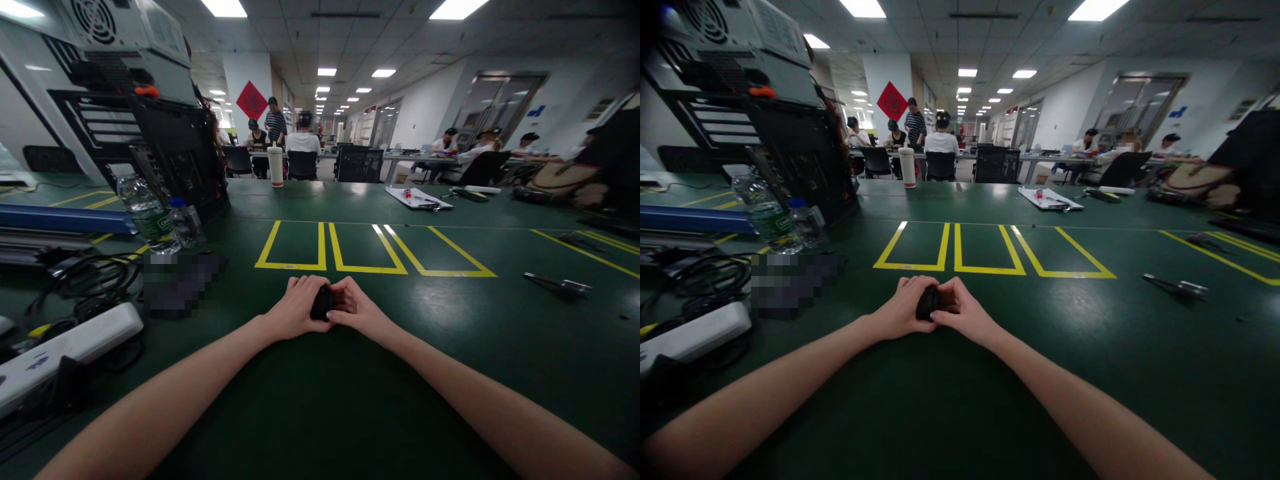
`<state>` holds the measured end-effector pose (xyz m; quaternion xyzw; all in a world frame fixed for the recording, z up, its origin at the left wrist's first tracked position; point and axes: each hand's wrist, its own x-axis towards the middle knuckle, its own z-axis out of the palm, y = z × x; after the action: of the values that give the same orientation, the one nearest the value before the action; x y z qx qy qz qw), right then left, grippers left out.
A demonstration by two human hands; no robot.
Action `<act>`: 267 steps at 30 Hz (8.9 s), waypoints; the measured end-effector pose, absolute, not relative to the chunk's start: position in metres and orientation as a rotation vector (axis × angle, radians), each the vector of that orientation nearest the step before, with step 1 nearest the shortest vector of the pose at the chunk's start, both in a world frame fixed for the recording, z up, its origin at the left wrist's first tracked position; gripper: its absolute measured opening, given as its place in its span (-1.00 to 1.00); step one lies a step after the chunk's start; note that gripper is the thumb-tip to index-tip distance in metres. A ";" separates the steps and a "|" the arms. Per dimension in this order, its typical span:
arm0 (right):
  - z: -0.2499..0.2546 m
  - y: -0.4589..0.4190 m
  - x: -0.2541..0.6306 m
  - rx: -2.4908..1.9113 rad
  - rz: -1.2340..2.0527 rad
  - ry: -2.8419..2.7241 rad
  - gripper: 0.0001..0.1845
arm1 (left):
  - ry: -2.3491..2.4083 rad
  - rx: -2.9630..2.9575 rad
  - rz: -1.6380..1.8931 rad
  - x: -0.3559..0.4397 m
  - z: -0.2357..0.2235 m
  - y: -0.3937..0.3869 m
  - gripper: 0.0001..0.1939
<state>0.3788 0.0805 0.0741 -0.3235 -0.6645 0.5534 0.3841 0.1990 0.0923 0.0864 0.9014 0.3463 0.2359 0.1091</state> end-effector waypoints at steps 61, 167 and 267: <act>0.074 0.076 0.375 -0.880 1.312 -1.633 -0.78 | 1.041 2.647 0.691 0.200 0.088 0.091 -0.43; 0.074 0.080 0.376 -0.962 1.303 -1.616 -0.77 | 1.034 2.616 0.674 0.200 0.091 0.091 -0.45; 0.076 0.078 0.376 -0.969 1.274 -1.696 -0.79 | 1.056 2.572 0.623 0.200 0.099 0.089 -0.46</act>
<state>0.3760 0.0785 0.0760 -0.3820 -0.6686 0.5022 0.3936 0.1999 0.0893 0.0994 0.8930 0.3667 0.2163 0.1458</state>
